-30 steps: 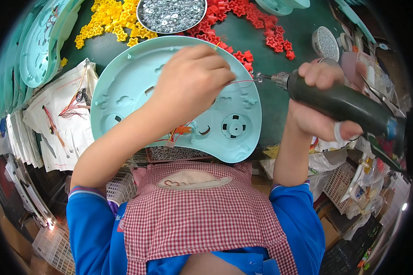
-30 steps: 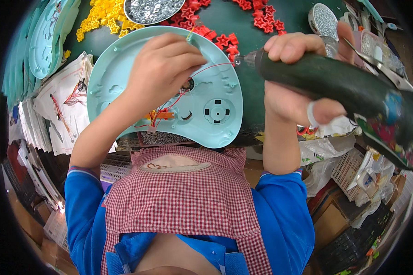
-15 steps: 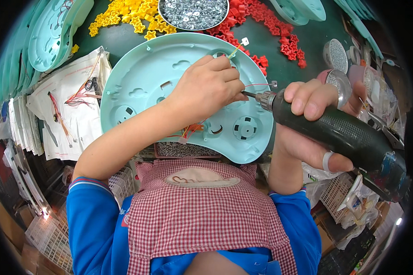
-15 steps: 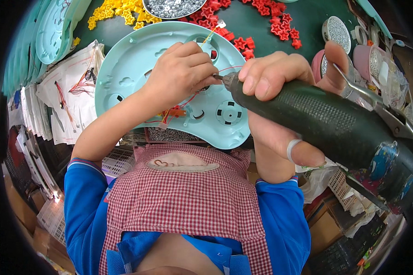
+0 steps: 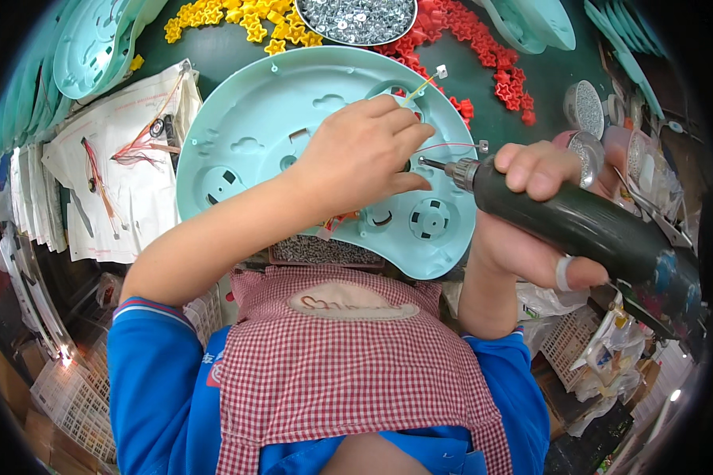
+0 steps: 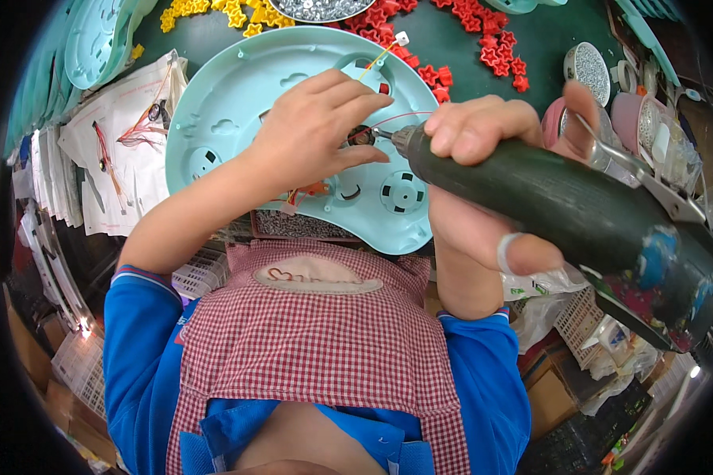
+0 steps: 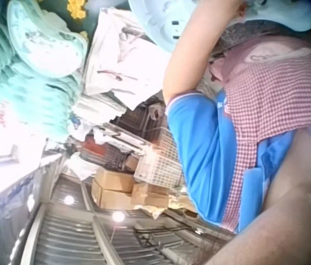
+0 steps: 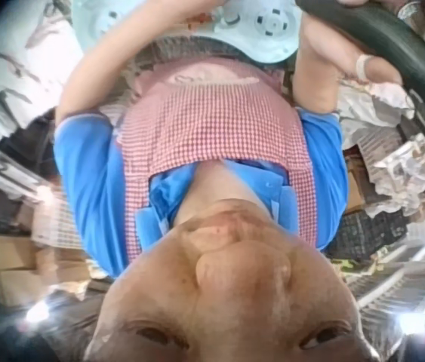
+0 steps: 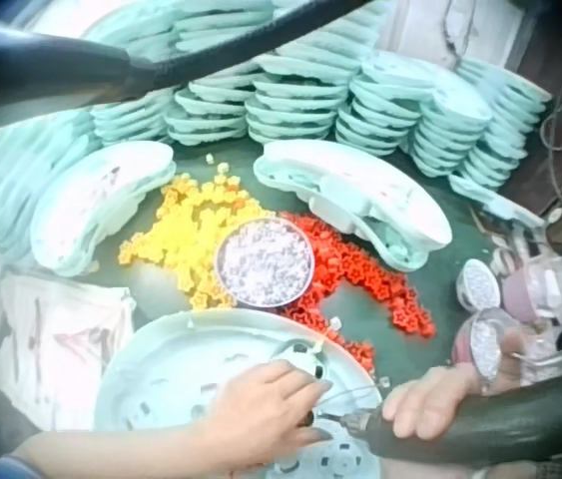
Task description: The person assembles a light-up toy by soldering wires to a circuit board and attaching decorative plastic pieces. They use a soldering iron and pliers to connect components on a light blue plastic base, then place the finished unit aside and repeat the process with a new base.
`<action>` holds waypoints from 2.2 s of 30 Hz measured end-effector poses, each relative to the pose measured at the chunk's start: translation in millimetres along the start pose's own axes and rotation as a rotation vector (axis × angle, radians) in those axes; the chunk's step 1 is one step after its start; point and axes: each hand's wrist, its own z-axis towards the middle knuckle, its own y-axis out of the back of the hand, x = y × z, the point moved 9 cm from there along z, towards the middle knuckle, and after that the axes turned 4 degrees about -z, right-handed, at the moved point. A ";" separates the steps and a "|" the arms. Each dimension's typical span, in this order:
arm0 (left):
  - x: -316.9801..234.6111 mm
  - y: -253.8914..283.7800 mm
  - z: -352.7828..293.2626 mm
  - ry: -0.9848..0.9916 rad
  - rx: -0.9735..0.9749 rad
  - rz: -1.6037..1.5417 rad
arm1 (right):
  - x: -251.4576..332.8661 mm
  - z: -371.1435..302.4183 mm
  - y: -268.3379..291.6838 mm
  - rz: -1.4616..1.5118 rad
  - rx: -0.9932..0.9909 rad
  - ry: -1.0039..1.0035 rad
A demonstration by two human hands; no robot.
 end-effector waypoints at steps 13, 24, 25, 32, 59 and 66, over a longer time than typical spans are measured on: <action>14.4 -9.0 -16.5 0.111 0.151 -0.054 | -27.0 -20.0 -7.2 -0.216 0.161 -0.054; 48.0 53.4 38.2 -0.116 -0.225 0.440 | -16.6 -5.4 -5.8 -0.082 0.128 -0.052; 98.9 34.6 55.6 0.130 0.256 0.538 | -18.9 -4.4 -7.6 -0.073 0.121 -0.043; 161.2 22.6 72.7 0.382 0.187 0.486 | -16.9 -4.8 -11.1 -0.120 0.171 -0.086; 8.5 26.1 -41.9 0.219 0.006 -0.402 | -13.9 -11.7 -48.1 0.096 0.148 -0.111; 6.4 31.9 -44.3 0.090 -0.076 -0.289 | -13.8 -15.1 -53.8 0.042 0.169 -0.141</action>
